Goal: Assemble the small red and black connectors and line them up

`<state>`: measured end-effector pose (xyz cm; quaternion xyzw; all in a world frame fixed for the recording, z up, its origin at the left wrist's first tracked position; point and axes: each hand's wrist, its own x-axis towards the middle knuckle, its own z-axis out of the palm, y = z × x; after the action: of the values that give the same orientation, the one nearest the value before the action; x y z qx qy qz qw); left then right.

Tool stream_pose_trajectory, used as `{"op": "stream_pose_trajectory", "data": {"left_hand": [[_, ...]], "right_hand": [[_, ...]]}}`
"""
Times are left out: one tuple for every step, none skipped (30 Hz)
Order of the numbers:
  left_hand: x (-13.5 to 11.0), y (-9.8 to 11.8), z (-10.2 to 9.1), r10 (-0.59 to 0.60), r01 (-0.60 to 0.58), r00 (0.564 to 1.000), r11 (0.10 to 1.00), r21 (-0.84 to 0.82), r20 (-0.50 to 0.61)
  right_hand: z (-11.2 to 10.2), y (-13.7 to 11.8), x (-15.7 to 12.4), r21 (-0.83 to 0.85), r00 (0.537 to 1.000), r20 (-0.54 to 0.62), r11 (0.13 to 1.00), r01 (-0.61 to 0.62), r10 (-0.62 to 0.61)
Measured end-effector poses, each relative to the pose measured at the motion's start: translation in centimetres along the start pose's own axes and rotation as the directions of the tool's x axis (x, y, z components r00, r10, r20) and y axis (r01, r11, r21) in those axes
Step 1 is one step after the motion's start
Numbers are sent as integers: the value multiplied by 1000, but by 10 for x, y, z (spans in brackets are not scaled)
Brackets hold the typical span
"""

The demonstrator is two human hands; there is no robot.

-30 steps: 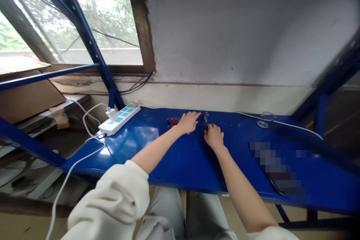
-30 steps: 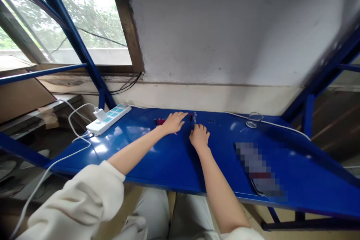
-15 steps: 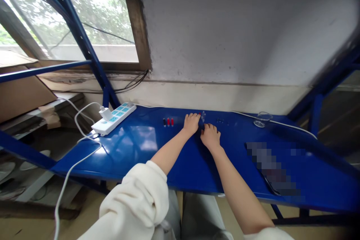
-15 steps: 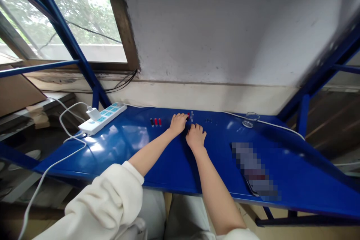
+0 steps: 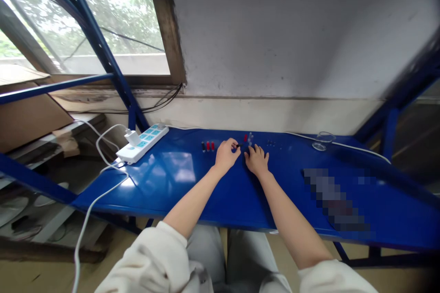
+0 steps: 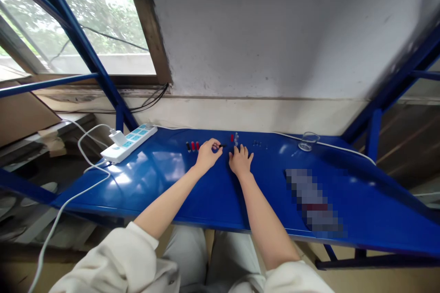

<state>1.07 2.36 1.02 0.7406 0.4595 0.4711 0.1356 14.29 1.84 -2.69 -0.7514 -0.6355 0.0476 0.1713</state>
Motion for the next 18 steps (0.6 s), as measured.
{"op": "stream_pose_trajectory", "data": {"left_hand": [[-6, -1, -2, -26, 26, 1000, 999, -43, -14], [-11, -3, -3, -63, 61, 998, 994, -89, -22], [-16, -4, -4, -103, 99, 994, 986, -136, -26], [-20, -6, -4, -142, 135, 990, 974, -181, -24], [-22, -7, -4, -174, 165, 984, 961, -222, -22], [-24, -8, -4, -199, 186, 980, 948, -257, -23], [-25, -8, -4, -216, 200, 976, 937, -285, -25], [-25, -8, -5, -228, 209, 973, 929, -306, -28], [-25, -8, -5, -236, 214, 971, 923, -320, -31], [-25, -8, -6, -243, 219, 969, 918, -329, -32], [-25, -7, -6, -248, 224, 968, 916, -334, -32], [-25, -7, -7, -250, 226, 968, 914, -336, -29], [-25, -6, -7, -249, 227, 968, 914, -336, -26], [-25, -6, -7, -246, 225, 969, 916, -333, -23], [-26, -6, -7, -241, 221, 970, 919, -327, -21], [-26, -6, -7, -235, 217, 972, 923, -319, -19], [-27, -6, -7, -229, 212, 973, 927, -310, -18], [-27, -6, -7, -225, 209, 974, 931, -301, -18]], "right_hand": [[2, 0, 2, -5, 1000, 11, 1000, 0, 0], [3, 1, 3, -11, 1000, 21, 1000, 0, 0], [5, 1, 5, -18, 1000, 29, 1000, -2, 3], [6, 1, 7, -25, 999, 36, 1000, -5, 6], [7, 1, 9, -31, 999, 43, 999, -9, 10], [8, 1, 10, -36, 999, 48, 999, -12, 14], [8, 1, 12, -39, 999, 50, 999, -13, 15], [9, 1, 14, -42, 999, 51, 999, -12, 14], [10, 1, 16, -43, 999, 53, 999, -10, 12], [10, 1, 17, -43, 998, 54, 999, -7, 10], [11, 2, 18, -43, 998, 55, 999, -7, 9], [11, 2, 19, -42, 998, 57, 999, -4, 7], [12, 2, 20, -40, 998, 57, 999, -2, 5], [12, 3, 21, -35, 999, 54, 999, 1, 1], [13, 3, 21, -29, 999, 47, 1000, 7, -5], [13, 4, 22, -22, 999, 38, 1000, 11, -10], [13, 4, 22, -16, 999, 31, 1000, 14, -14], [14, 4, 22, -12, 1000, 27, 1000, 15, -14]]}}
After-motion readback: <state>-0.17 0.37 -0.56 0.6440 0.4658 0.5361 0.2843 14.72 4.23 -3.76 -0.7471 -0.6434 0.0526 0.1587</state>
